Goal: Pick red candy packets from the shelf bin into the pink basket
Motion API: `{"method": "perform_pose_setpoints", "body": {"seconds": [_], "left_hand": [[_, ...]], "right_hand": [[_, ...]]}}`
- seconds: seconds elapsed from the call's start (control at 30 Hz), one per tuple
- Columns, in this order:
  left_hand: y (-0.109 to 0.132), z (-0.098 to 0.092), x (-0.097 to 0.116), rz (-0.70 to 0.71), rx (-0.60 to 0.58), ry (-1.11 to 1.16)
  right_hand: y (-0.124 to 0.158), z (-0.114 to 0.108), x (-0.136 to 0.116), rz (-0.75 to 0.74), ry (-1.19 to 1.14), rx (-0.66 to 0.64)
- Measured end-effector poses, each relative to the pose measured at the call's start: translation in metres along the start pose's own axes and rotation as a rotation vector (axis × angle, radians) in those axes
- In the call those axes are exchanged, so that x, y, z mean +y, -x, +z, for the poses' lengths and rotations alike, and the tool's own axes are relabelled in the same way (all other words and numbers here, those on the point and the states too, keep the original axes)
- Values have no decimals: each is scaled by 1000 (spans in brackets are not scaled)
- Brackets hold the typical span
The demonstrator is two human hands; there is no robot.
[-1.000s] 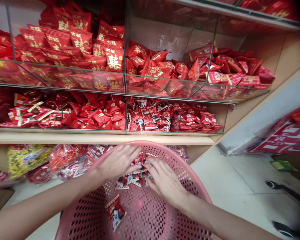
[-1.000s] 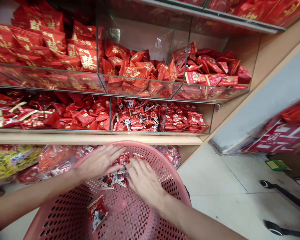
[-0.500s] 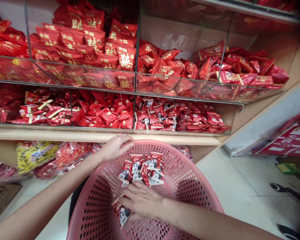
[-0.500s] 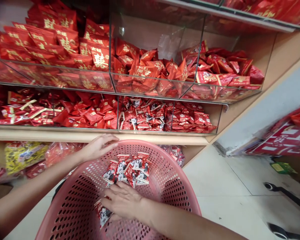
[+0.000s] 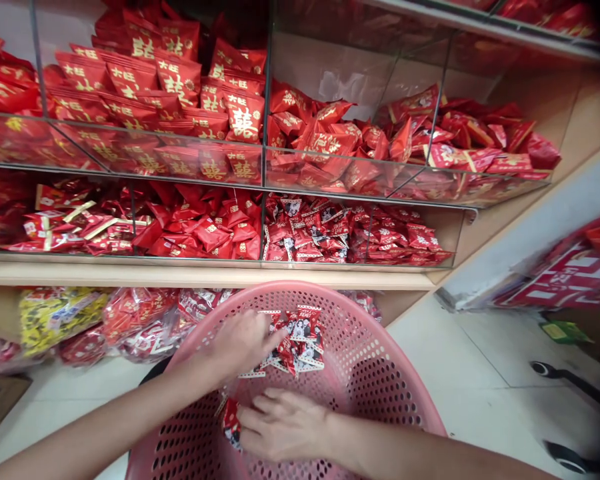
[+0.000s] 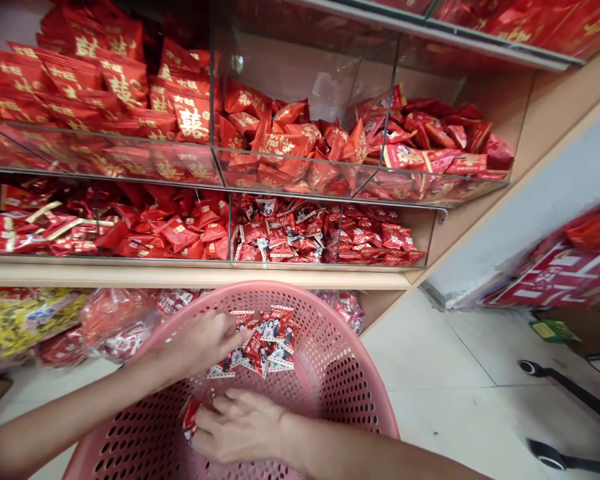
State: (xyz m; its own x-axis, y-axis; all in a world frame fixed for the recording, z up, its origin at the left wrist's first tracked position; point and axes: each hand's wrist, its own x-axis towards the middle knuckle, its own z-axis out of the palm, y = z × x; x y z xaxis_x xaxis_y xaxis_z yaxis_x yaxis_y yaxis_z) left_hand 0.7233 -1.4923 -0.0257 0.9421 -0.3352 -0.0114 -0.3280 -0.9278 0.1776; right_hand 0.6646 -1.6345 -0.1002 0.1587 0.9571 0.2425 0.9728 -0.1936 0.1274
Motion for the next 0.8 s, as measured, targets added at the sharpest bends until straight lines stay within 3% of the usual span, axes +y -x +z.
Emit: {"method": "perform_pose_setpoints", "body": {"seconds": [0.1,0.27,0.43,0.53,0.6,0.67,0.8], "left_hand": [[3,17,8,-88,-190,270],[-2,32,6,-142,-375,567],[-2,6,-7,-95,-506,846],[-10,-13,-19,-41,-547,901],[-21,-20,-24,7,-575,883],[-34,-20,-27,55,-534,677],[-48,-11,-19,52,-245,109]], "right_hand": [[2,4,-3,-45,22,43],[7,-6,-10,13,-22,36],[30,-32,-11,113,-101,-87],[49,-43,-3,178,-102,-113],[58,-48,5,232,-99,-148],[64,-51,11,288,-109,-200],[67,-52,17,344,-143,-267]]}}
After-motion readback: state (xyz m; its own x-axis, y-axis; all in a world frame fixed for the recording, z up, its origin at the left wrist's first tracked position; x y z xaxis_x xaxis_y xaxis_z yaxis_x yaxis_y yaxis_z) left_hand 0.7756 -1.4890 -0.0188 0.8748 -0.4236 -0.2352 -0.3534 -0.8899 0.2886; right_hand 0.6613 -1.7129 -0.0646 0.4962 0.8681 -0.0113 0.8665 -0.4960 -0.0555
